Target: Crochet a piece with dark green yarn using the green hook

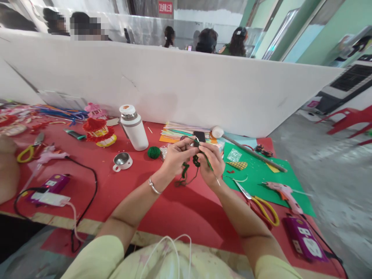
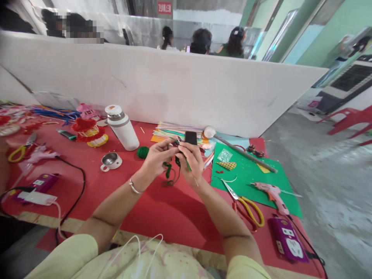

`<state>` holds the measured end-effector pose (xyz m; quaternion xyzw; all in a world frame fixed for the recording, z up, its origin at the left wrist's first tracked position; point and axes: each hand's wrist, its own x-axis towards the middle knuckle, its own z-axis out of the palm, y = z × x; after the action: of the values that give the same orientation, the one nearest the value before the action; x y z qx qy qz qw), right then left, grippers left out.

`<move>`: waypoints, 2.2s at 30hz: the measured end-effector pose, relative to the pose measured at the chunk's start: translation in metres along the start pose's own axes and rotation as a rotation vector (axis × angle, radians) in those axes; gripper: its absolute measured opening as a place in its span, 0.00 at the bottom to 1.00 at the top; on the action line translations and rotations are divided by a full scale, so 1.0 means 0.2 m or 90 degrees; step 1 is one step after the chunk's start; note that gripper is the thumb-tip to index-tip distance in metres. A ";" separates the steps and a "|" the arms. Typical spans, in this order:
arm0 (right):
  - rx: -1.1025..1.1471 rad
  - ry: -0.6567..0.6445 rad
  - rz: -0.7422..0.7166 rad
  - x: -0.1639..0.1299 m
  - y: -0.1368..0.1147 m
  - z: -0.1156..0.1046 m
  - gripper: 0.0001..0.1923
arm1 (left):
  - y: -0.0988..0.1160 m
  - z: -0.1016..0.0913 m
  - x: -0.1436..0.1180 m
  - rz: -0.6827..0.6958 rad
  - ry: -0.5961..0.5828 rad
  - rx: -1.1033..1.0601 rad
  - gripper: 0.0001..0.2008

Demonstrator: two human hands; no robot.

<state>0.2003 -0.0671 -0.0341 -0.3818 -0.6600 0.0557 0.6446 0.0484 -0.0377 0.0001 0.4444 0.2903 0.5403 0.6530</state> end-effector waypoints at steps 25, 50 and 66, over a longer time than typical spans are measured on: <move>0.455 -0.209 0.314 0.15 0.12 -0.12 0.13 | 0.14 -0.14 0.04 -0.020 -0.130 0.146 0.17; 0.431 -0.175 0.329 0.15 0.13 -0.11 0.17 | 0.15 -0.12 0.04 -0.031 -0.110 0.137 0.17; 0.460 -0.160 0.345 0.13 0.12 -0.09 0.13 | 0.13 -0.11 0.05 -0.066 -0.129 0.142 0.22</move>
<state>0.2298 -0.0422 -0.0230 -0.2816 -0.5476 0.4943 0.6136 0.0201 -0.0220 0.0137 0.5504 0.3036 0.4229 0.6527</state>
